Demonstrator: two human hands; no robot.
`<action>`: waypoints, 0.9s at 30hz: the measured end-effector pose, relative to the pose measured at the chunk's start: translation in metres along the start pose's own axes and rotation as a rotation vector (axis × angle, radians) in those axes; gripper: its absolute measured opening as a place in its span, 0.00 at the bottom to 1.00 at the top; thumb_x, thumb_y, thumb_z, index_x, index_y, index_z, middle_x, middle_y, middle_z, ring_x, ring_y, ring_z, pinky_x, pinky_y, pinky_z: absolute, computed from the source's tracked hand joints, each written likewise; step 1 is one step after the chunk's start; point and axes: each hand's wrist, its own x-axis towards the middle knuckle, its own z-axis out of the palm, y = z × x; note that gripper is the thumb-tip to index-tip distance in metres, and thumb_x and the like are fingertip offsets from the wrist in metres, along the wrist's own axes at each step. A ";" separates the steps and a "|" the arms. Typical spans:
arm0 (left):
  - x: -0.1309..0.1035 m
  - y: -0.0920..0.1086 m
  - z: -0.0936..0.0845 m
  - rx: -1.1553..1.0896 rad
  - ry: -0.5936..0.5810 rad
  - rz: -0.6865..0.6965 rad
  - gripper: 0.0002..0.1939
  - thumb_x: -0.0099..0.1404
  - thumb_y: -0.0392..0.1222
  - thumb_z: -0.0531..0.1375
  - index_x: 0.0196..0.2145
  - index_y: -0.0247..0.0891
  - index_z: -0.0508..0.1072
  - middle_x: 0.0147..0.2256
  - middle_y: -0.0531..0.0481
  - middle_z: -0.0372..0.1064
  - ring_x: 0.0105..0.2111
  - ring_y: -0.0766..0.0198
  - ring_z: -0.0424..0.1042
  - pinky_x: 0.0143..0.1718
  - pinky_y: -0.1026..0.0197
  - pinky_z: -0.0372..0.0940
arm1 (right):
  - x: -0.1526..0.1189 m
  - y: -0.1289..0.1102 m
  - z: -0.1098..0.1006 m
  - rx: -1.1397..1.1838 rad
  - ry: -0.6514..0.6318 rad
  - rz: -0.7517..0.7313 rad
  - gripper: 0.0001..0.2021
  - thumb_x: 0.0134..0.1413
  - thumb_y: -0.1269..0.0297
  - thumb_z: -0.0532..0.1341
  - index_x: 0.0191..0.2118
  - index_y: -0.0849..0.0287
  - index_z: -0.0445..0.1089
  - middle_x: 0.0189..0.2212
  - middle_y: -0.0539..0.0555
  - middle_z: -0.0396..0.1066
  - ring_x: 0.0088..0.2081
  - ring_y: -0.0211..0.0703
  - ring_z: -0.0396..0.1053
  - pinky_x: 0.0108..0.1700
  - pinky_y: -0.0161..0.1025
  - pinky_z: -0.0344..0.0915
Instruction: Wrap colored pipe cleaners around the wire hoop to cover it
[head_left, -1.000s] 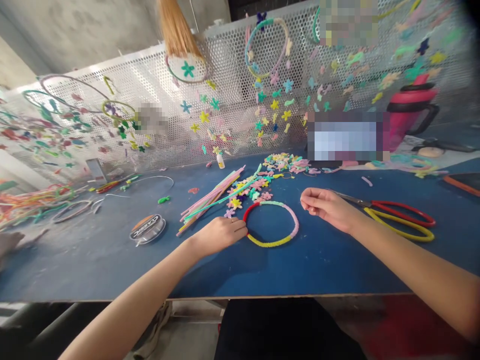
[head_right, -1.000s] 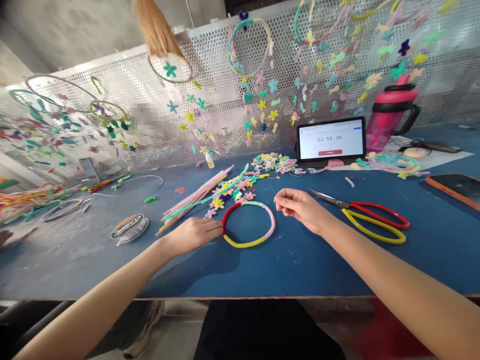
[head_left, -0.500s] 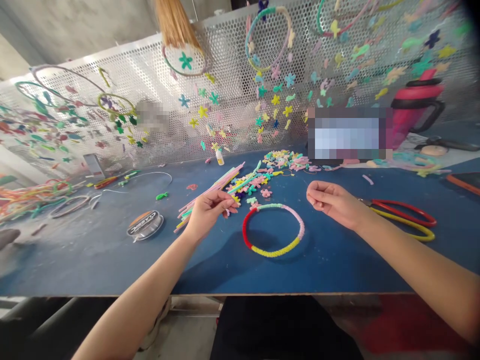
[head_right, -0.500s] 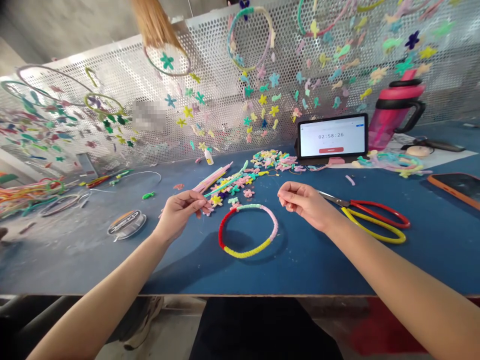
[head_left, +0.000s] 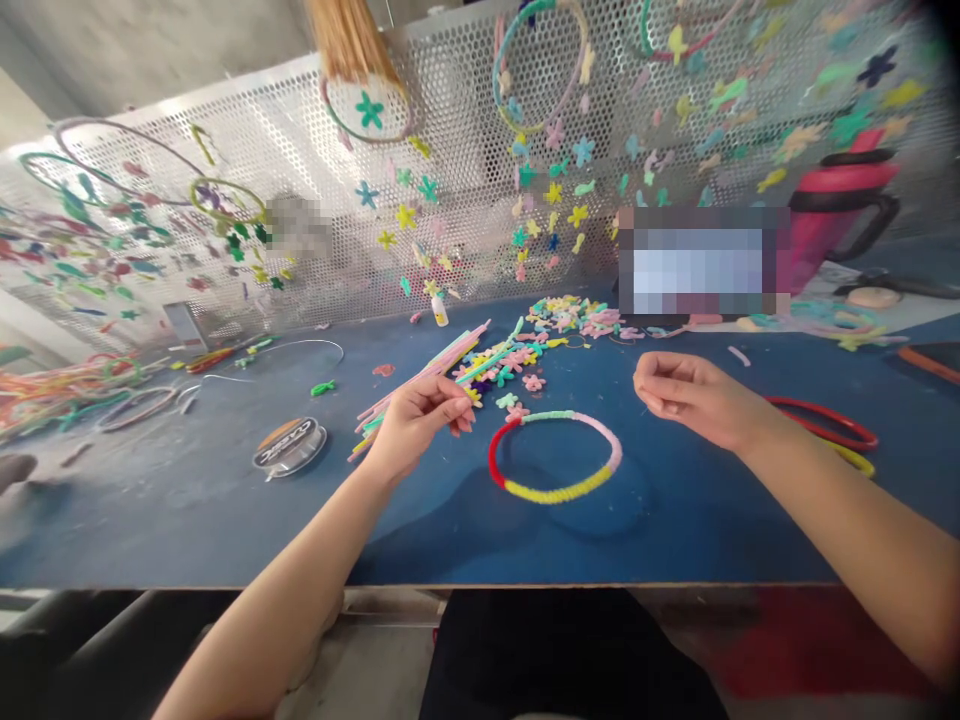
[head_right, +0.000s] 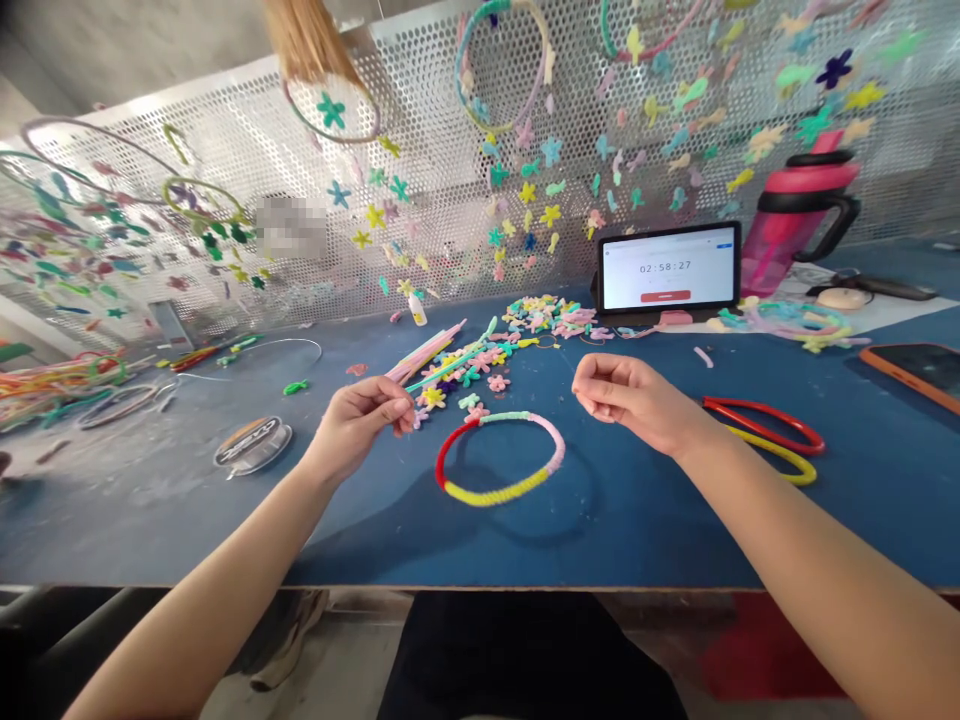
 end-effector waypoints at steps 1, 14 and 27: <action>0.000 -0.002 0.000 0.018 -0.048 -0.050 0.10 0.55 0.43 0.63 0.28 0.33 0.69 0.23 0.50 0.69 0.21 0.69 0.67 0.23 0.67 0.62 | 0.000 0.000 0.001 -0.021 -0.022 0.020 0.13 0.46 0.54 0.63 0.24 0.57 0.62 0.18 0.47 0.56 0.20 0.32 0.49 0.22 0.36 0.45; 0.005 0.013 0.005 -0.044 -0.095 -0.082 0.10 0.56 0.43 0.62 0.28 0.34 0.68 0.23 0.51 0.68 0.22 0.71 0.67 0.24 0.68 0.61 | -0.006 -0.007 -0.003 -0.012 -0.032 -0.044 0.12 0.48 0.55 0.62 0.24 0.56 0.62 0.16 0.46 0.53 0.19 0.32 0.47 0.22 0.36 0.41; 0.012 -0.015 -0.013 -0.044 0.007 -0.159 0.11 0.55 0.44 0.63 0.28 0.33 0.68 0.25 0.52 0.68 0.24 0.71 0.67 0.26 0.69 0.62 | 0.002 0.005 -0.004 -0.111 -0.057 0.065 0.11 0.50 0.58 0.62 0.28 0.60 0.62 0.20 0.46 0.58 0.21 0.30 0.53 0.22 0.32 0.47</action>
